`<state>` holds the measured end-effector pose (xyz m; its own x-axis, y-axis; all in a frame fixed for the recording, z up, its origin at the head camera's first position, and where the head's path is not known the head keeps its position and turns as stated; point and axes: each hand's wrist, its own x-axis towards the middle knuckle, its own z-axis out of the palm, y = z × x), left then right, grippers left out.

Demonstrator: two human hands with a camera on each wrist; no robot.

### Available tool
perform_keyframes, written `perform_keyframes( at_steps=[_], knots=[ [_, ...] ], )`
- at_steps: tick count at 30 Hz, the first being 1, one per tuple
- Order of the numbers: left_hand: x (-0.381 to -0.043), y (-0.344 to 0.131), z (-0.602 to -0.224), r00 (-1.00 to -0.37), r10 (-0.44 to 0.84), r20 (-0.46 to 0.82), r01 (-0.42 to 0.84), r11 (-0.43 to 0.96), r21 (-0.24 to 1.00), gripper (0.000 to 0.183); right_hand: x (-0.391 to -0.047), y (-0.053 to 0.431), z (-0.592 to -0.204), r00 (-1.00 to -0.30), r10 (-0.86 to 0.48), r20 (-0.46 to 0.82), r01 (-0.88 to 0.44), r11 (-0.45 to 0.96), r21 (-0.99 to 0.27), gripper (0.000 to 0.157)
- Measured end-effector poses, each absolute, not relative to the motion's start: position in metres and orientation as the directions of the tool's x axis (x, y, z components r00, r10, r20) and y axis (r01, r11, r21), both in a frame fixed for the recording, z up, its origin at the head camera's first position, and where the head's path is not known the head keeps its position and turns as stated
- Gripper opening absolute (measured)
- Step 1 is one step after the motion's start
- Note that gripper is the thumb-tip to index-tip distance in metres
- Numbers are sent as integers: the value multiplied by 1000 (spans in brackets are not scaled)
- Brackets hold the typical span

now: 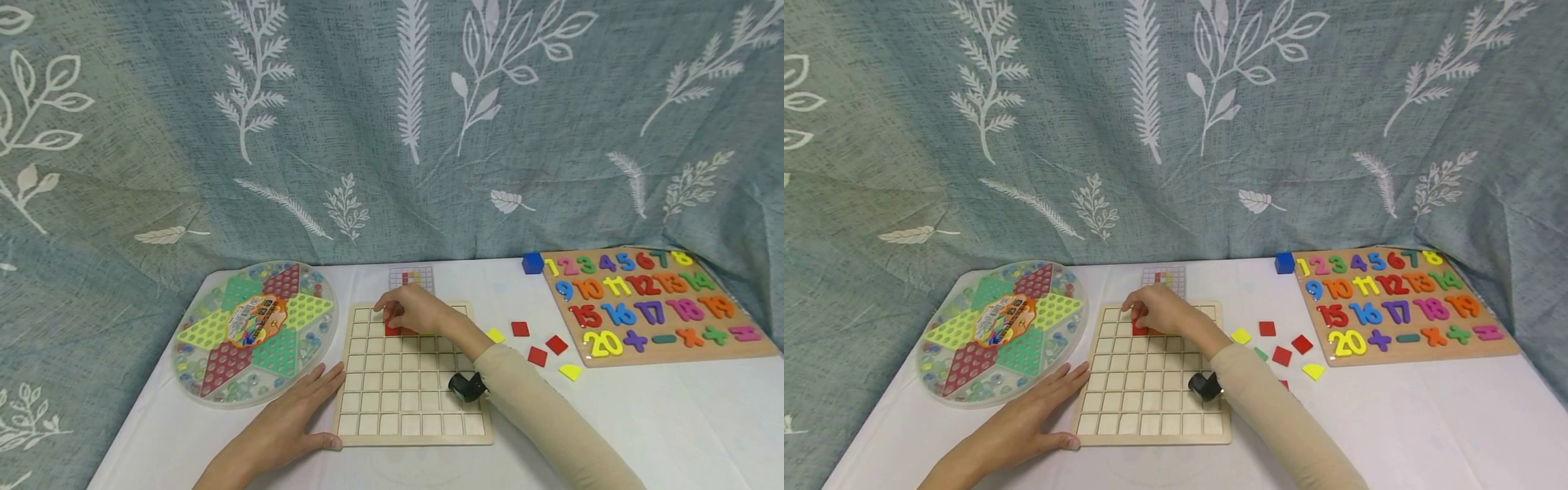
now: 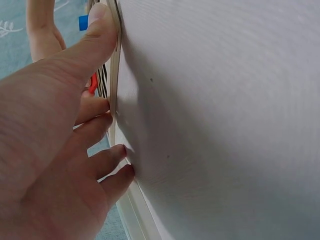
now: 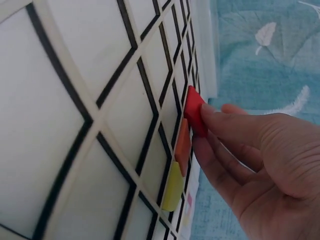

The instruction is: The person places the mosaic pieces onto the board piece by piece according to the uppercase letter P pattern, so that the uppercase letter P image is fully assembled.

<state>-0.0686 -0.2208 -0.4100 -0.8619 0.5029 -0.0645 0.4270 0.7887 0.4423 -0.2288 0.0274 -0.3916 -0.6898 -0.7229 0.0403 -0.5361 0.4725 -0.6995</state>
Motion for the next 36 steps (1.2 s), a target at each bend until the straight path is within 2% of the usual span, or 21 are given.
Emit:
perform_keyframes(
  at_steps=[7, 22, 29, 36],
  knots=[
    [-68, -222, -411, -862, 504, -60, 429, 787, 444, 97, -229, 27, -395, -705, -709, 19, -535, 514, -670, 29],
    [-69, -221, -411, -866, 493, -78, 410, 791, 453, 97, -226, 33, -395, -696, -717, 33, -543, 496, -678, 28],
    [-69, -220, -411, -867, 492, -78, 407, 790, 459, 97, -225, 53, -388, -696, -712, 88, -558, 461, -690, 29],
    [-69, -220, -412, -868, 491, -71, 410, 792, 453, 98, -225, 80, -387, -715, -691, 107, -570, 488, -661, 29]
  ],
)
